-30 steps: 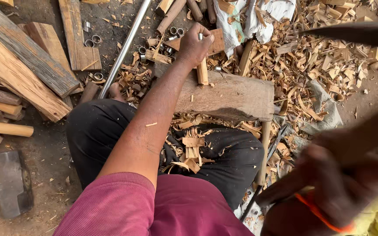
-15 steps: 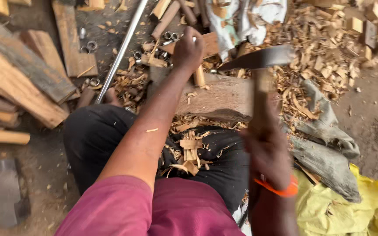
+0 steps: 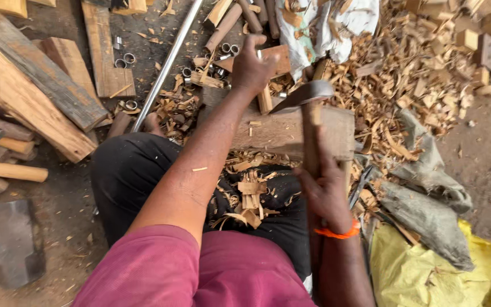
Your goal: The person sits on the ground and uses a hammer to drive metal ferrules onto the ends of wooden handles. They repeatedly pick up handles, place them on a wooden block, and strike the ferrules to secure them.
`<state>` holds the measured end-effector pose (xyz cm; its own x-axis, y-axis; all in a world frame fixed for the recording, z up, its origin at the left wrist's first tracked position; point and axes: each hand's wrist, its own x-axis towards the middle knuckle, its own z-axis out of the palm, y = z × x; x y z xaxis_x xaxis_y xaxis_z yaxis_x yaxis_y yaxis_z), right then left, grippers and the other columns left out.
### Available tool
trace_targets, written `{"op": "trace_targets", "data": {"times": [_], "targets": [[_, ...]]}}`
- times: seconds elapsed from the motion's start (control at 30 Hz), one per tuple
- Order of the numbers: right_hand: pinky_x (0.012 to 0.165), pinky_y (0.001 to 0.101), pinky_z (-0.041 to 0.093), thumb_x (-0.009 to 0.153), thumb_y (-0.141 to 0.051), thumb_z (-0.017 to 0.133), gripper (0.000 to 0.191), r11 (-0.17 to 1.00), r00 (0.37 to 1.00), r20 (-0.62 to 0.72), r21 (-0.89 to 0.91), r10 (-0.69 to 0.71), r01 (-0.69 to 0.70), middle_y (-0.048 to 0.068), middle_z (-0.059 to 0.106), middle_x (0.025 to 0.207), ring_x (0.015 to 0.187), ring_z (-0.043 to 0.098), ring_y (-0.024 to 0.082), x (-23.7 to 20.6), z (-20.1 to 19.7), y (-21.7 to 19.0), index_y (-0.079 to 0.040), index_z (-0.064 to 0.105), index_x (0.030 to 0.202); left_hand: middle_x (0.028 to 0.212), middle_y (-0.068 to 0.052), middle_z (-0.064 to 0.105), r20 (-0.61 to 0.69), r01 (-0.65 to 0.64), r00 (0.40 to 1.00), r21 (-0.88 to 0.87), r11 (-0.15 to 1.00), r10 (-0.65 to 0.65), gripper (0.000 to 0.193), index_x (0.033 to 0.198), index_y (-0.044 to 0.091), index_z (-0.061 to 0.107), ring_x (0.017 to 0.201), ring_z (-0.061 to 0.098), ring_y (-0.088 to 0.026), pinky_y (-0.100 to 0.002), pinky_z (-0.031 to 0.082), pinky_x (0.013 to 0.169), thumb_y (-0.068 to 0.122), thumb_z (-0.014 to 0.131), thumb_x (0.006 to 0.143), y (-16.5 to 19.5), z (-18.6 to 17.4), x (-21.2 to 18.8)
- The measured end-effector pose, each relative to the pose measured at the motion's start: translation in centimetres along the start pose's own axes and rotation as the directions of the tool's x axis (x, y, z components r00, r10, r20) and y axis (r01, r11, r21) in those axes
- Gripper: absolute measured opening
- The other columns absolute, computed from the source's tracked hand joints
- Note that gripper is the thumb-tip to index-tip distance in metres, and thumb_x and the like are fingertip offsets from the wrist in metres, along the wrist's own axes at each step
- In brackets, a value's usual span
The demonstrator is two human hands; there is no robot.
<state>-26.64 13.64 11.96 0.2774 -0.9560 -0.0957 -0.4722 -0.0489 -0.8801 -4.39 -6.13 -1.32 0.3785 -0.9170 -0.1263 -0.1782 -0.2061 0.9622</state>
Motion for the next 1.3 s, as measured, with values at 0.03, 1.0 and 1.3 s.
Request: {"op": "trace_targets", "data": {"times": [0.03,1.0,1.3], "targets": [[0.059,0.0261,0.051,0.092,0.010,0.066,0.089,0.999,0.999,-0.035,0.012,0.036,-0.036,0.007,0.062,0.114,0.075,0.056,0.009,-0.6,-0.9,-1.3,-0.022,0.027,0.166,0.102,-0.014,0.068,0.011,-0.056,0.998,-0.021,0.998,0.056,0.054,0.130,0.008,0.050,0.077,0.071,-0.017,-0.027,0.060,0.058,0.027,0.077,0.086,0.0,0.1,0.0],[0.063,0.0248,0.051,0.102,0.007,0.063,0.054,0.968,0.954,-0.237,0.131,-0.181,0.216,0.008,0.063,0.106,0.075,0.059,0.008,-2.4,-5.3,-7.3,-0.008,0.036,0.146,0.095,-0.009,0.059,0.211,0.016,0.975,-0.364,0.931,0.066,0.018,0.105,0.009,0.054,0.062,0.059,-0.010,-0.026,0.056,0.046,0.022,0.062,0.095,-2.5,0.4,1.7],[0.105,0.0381,0.050,0.090,0.007,0.069,0.091,0.963,0.980,-0.035,-0.199,-0.194,0.183,0.024,0.049,0.160,0.139,0.055,0.030,-1.6,0.0,1.9,-0.012,0.023,0.166,0.116,-0.014,0.059,0.120,-0.143,0.978,-0.219,0.965,0.172,0.045,0.119,0.006,0.054,0.083,0.070,-0.017,-0.030,0.065,0.065,0.026,0.079,0.088,-1.6,-0.3,0.8]]}}
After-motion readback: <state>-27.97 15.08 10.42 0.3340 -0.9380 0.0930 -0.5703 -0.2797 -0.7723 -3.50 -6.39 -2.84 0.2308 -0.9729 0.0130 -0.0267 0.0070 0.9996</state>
